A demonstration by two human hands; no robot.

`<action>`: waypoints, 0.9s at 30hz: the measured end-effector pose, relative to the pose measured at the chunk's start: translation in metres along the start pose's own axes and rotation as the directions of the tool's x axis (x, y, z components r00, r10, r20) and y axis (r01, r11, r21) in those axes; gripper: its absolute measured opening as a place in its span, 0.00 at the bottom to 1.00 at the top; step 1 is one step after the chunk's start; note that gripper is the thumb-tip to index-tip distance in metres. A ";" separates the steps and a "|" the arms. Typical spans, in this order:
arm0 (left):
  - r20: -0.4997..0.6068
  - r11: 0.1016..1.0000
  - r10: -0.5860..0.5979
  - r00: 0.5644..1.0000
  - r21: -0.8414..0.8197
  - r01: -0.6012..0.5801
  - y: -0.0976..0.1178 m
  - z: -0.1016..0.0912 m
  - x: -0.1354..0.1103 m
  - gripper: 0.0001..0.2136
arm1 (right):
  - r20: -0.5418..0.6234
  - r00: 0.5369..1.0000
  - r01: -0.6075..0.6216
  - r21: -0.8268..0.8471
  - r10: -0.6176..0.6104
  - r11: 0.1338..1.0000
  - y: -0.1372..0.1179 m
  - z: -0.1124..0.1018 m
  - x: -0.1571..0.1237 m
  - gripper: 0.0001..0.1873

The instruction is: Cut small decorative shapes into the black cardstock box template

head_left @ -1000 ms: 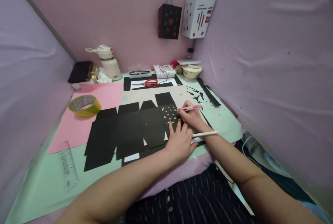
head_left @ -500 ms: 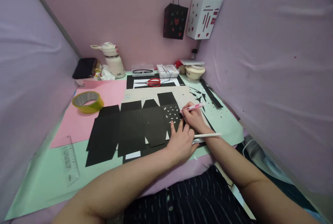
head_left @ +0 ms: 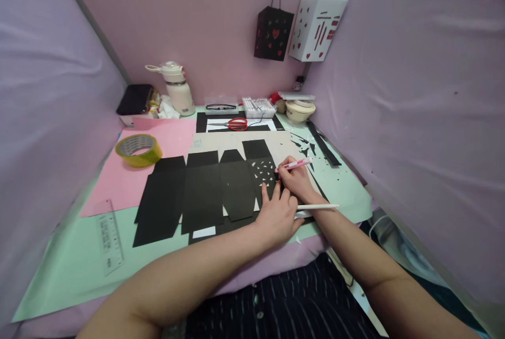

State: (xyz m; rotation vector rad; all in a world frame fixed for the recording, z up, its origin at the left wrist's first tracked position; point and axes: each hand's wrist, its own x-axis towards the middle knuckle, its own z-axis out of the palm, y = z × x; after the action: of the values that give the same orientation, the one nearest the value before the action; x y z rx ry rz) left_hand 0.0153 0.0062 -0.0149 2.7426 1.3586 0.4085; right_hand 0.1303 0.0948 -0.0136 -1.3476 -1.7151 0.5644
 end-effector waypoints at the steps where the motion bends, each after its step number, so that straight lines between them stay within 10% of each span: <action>1: -0.002 1.000 0.000 1.000 -0.001 0.000 0.000 0.000 0.000 0.19 | -0.002 1.000 0.007 -0.002 -0.007 1.000 0.000 0.000 0.000 0.05; 27: 0.011 0.999 -0.020 1.000 -0.038 0.021 0.000 0.002 0.000 0.21 | 0.054 0.994 0.091 -0.028 -0.090 0.995 0.001 0.002 -0.002 0.04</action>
State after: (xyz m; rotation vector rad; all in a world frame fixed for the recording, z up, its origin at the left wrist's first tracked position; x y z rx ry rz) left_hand 0.0158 0.0062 -0.0166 2.6937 1.3606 0.4132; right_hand 0.1295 0.0940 -0.0163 -1.2789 -1.8244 0.5286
